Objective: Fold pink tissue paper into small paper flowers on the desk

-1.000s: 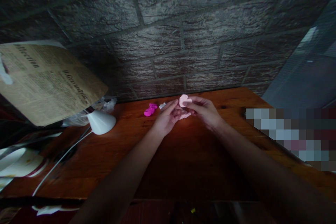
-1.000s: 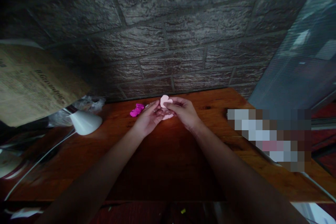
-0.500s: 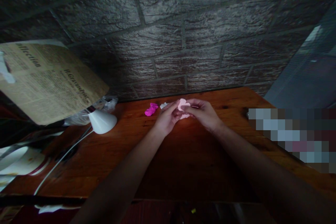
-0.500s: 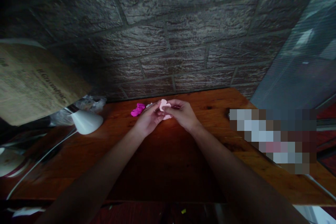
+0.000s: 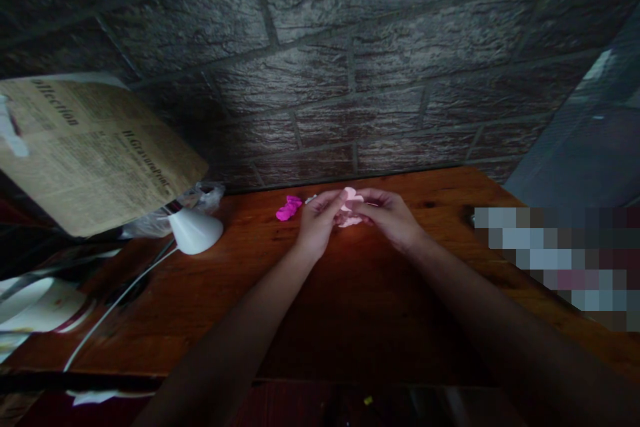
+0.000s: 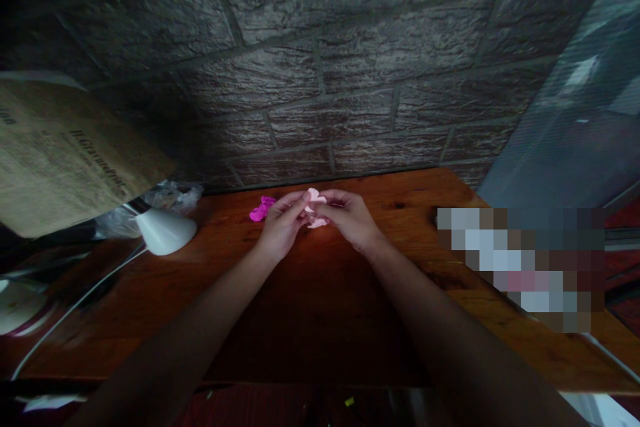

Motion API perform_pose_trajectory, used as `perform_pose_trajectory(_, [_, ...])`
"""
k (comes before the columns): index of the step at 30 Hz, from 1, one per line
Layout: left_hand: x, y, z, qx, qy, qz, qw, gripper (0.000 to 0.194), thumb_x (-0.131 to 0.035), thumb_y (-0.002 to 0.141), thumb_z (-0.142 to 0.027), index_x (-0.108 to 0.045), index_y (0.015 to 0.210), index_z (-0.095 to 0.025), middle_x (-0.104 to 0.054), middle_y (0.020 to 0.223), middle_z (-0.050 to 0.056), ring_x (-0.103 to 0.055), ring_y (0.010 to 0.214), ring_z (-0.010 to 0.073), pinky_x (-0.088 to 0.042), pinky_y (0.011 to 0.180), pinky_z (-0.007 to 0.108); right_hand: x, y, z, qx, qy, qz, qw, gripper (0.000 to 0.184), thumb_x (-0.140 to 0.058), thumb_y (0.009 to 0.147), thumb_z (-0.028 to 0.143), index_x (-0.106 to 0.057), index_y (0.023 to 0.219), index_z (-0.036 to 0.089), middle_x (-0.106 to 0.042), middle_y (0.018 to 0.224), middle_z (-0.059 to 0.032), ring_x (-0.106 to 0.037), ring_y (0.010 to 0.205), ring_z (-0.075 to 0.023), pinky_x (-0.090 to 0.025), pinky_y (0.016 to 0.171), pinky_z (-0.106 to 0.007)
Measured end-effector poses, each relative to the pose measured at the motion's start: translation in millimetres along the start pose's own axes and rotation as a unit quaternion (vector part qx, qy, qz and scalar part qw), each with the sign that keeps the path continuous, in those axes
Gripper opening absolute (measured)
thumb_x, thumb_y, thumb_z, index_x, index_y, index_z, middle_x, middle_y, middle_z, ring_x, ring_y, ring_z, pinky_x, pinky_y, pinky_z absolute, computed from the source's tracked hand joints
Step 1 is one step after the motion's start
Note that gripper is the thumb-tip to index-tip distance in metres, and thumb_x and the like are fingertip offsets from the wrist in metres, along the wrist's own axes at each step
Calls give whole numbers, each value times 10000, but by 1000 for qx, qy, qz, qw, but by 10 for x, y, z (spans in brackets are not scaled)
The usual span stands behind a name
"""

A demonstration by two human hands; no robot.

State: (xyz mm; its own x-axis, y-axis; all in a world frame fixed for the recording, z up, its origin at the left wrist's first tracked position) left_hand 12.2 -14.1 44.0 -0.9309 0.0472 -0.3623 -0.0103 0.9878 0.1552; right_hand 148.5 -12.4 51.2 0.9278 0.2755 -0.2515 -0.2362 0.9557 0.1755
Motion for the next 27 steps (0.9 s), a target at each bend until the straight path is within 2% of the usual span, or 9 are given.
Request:
perform_pose_trajectory(4, [2, 1, -23, -43, 45, -18, 998, 373, -888, 619, -486, -751, 792, -184, -640, 602, -27, -494, 496, 63, -394, 493, 206, -12, -1, 0, -4, 6, -3, 1000, 312, -896, 596, 360, -757, 803, 171, -711, 725, -4, -597, 627, -109, -459, 615, -252])
perform_pose_trajectory(9, [-22, -21, -16, -10, 38, -10, 999, 397, -877, 628, -507, -751, 836, -192, -694, 687, -8, -576, 564, 86, -450, 550, 217, 11, 7, -24, -3, 28, -21, 999, 405, -923, 554, 351, -741, 868, 172, -743, 762, -18, -653, 654, -138, -516, 654, -284])
perform_pose_trajectory(13, [-45, -43, -17, 11, 31, 8, 999, 368, -876, 637, -489, -760, 824, -194, -684, 678, -15, -587, 589, 84, -465, 591, 215, 31, 15, -25, 10, 9, -22, 1000, 396, -915, 563, 361, -737, 867, 180, -754, 793, -27, -670, 679, -155, -538, 675, -308])
perform_pose_trajectory(20, [8, -16, -22, -18, 46, -23, 999, 306, -877, 647, -449, -737, 757, -200, -669, 638, -15, -561, 536, 90, -423, 529, 222, 44, 12, 27, 21, -43, -42, 998, 356, -822, 694, 486, -750, 863, 181, -695, 734, -14, -591, 628, -127, -490, 626, -287])
perform_pose_trajectory(23, [10, -9, -6, -17, 58, -12, 998, 295, -878, 650, -430, -745, 765, -193, -676, 646, -14, -531, 520, 77, -399, 522, 216, 53, 15, 41, 30, -45, -43, 998, 367, -819, 691, 507, -749, 849, 184, -676, 708, -9, -585, 631, -131, -489, 633, -290])
perform_pose_trajectory(27, [7, -9, 24, -2, 57, -2, 998, 322, -873, 659, -431, -773, 845, -189, -719, 731, 10, -592, 592, 96, -427, 567, 224, 62, 17, 46, 34, -36, -48, 998, 383, -845, 658, 514, -740, 807, 177, -659, 690, 0, -556, 596, -113, -474, 617, -279])
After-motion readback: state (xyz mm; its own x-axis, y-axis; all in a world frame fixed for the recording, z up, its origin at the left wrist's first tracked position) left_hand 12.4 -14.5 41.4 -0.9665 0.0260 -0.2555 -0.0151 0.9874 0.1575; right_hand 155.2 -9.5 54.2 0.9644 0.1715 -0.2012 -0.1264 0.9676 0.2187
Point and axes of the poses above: each hand's wrist, its own y-axis towards the middle knuckle, its own x-axis out of the back of the hand, z = x × y, the point moved 3 cm from there along y, towards the middle knuckle
